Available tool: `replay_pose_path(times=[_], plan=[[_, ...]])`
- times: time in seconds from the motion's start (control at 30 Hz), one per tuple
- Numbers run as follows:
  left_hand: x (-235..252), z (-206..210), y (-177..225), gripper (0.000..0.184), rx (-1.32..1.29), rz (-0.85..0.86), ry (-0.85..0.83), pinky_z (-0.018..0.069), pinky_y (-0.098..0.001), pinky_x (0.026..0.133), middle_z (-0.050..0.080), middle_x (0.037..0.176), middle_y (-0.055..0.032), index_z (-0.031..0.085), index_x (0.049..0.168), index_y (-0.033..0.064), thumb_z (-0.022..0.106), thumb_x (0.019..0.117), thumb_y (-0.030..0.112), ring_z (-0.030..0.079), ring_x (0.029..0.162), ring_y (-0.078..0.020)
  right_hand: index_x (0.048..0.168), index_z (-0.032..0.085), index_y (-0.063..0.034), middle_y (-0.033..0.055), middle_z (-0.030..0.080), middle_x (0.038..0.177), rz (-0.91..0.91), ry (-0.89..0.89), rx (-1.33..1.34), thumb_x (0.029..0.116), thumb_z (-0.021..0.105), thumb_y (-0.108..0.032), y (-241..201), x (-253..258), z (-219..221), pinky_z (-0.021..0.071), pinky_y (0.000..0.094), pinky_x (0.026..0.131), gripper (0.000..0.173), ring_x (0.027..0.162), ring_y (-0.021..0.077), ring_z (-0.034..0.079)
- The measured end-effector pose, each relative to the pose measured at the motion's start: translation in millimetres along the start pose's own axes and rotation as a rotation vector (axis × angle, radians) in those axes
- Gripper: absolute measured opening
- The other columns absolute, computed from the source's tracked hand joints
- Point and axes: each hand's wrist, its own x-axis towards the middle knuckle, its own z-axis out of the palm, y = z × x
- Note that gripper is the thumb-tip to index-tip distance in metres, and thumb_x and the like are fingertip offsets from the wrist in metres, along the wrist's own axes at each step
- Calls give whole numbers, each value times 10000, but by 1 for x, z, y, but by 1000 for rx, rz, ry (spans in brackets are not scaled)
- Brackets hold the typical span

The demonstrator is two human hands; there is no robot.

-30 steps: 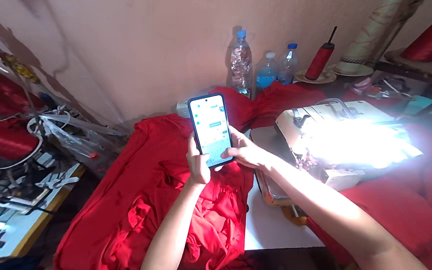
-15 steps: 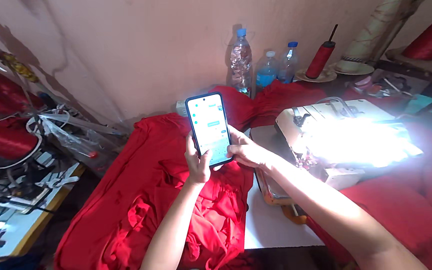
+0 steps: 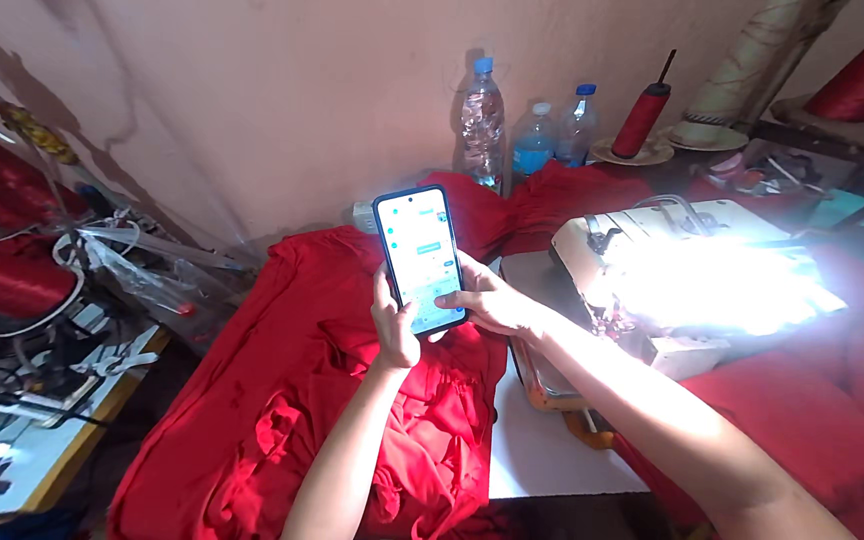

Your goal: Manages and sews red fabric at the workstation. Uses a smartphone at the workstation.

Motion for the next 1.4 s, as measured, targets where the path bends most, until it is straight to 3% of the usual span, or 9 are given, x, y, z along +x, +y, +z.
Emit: replay_pose_path(times=[0.13,0.23,0.4,0.57,0.8,0.93,1.07,1.27,1.4], plan=[[0,0,0,517,-43,-23,9,557,-212,897,663,1119,132,404,1402,-13,457,950,231,645,1015,49,1407,404,-145,45,681,1120,-31,-30,59,963,422,53,3,0,-3,629,388,801,487,956,183,717],[-1,1,1,528,-61,-38,9,563,-215,891,665,1113,130,395,1411,-12,426,914,163,652,1005,46,1387,420,-197,36,688,1117,-18,-48,128,1009,299,-104,6,2,-6,626,398,782,408,974,188,715],[-2,1,4,544,-48,-50,10,562,-205,886,661,1116,128,382,1420,-22,421,905,150,648,1002,59,1430,403,-212,49,687,1152,5,-34,135,1076,252,-292,5,3,-6,620,393,806,394,1018,198,708],[-1,2,5,548,-58,-58,9,568,-207,872,663,1101,130,383,1413,-14,424,889,141,655,987,53,1424,410,-205,51,689,1145,10,-24,146,1073,237,-293,5,2,-5,618,381,803,400,1006,193,709],[-1,2,6,549,-83,-81,14,573,-212,863,668,1083,143,385,1414,3,428,881,126,661,975,50,1408,419,-248,15,696,1136,11,-59,152,999,342,-288,5,2,-8,619,363,804,418,1012,165,709],[-1,3,5,525,-90,-79,21,570,-214,873,666,1091,145,395,1409,10,428,907,163,659,985,48,1405,410,-247,16,687,1139,9,-57,149,989,321,-243,6,3,-8,611,361,818,425,1015,160,702],[-1,2,4,543,-108,-69,14,566,-212,883,676,1095,157,405,1402,22,474,965,336,661,996,43,1403,396,-249,20,684,1148,11,-65,148,990,312,-231,6,3,-8,619,375,800,422,1020,173,705],[-1,2,3,503,-100,-46,8,567,-212,880,674,1092,154,418,1397,24,442,957,267,658,996,47,1396,401,-244,29,678,1153,16,-67,151,987,322,-217,8,3,-10,619,390,802,417,1029,186,702],[-1,3,5,529,-112,-71,18,571,-210,868,674,1086,158,422,1387,38,486,963,349,663,982,43,1410,393,-238,28,676,1152,15,-67,134,982,323,-208,8,4,-10,616,394,806,435,1029,183,699]])
